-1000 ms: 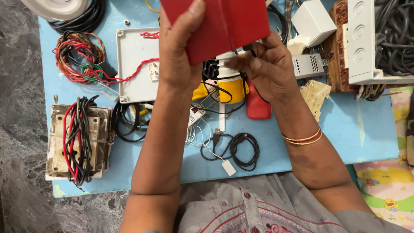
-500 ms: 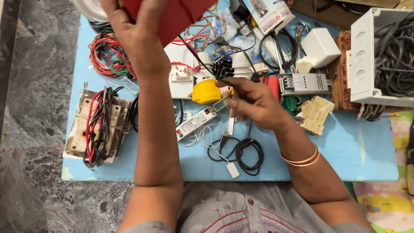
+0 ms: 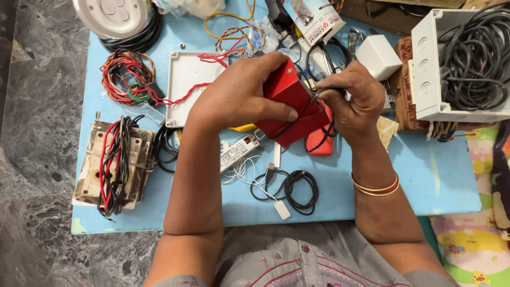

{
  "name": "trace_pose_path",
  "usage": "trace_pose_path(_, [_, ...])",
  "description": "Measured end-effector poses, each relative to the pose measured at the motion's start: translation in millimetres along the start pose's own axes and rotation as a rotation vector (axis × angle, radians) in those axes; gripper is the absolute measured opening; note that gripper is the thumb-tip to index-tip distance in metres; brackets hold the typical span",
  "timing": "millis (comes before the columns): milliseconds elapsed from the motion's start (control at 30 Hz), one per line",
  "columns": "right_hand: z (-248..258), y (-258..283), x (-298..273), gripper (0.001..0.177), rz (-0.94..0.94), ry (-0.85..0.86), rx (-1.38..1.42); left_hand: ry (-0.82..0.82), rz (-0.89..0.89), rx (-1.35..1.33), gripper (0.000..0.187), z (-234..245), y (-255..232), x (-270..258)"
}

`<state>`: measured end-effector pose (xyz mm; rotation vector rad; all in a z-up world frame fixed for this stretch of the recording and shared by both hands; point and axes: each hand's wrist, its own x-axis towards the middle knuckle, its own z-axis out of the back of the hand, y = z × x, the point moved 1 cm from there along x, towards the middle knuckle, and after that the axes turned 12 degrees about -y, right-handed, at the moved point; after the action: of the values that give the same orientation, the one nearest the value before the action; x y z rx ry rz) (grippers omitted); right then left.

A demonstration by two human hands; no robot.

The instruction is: The person organizes and assembles various electrical components on a blue surface, handling wires, a red box unit, yellow and white plug housings, and small white terminal blocks by hand.

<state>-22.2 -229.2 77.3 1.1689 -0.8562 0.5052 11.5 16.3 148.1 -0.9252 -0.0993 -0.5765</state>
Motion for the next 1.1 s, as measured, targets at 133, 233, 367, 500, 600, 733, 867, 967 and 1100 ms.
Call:
trace_pose_path(133, [3,-15,-7,0.016,-0.125,0.11,0.225,0.19,-0.018,-0.309,0.075,9,-1,-2])
trace_pose_path(233, [-9,-40,-23,0.021,-0.2,0.149,0.373,0.288,-0.041,-0.536,0.071,8,3,-4])
trace_pose_path(367, [-37,-44,-48,0.022,-0.18,0.163,0.258,0.276,-0.083,-0.876,0.065,-2,6,-2])
trace_pose_path(500, [-38,-23,-49,0.026,-0.02,0.2,-0.017,0.142,0.064,-1.185,0.072,-15,14,-3])
trace_pose_path(600, [-38,-10,-37,0.03,0.19,0.196,-0.284,-0.041,0.047,-1.337,0.07,-24,25,0])
trace_pose_path(733, [-34,-8,-24,0.035,-0.412,0.098,0.2,-0.316,0.063,-1.565,0.059,-16,47,-4])
trace_pose_path(867, [-24,-11,-15,0.022,-0.655,0.142,0.253,-0.667,-0.115,-1.561,0.031,10,72,-9])
trace_pose_path(967, [-22,0,-11,0.018,-0.346,0.29,0.248,-0.596,-0.24,-1.568,0.029,20,85,-12])
trace_pose_path(1100, [-24,14,-11,0.015,-0.212,0.453,0.071,-1.029,-0.172,-1.277,0.032,15,87,-5])
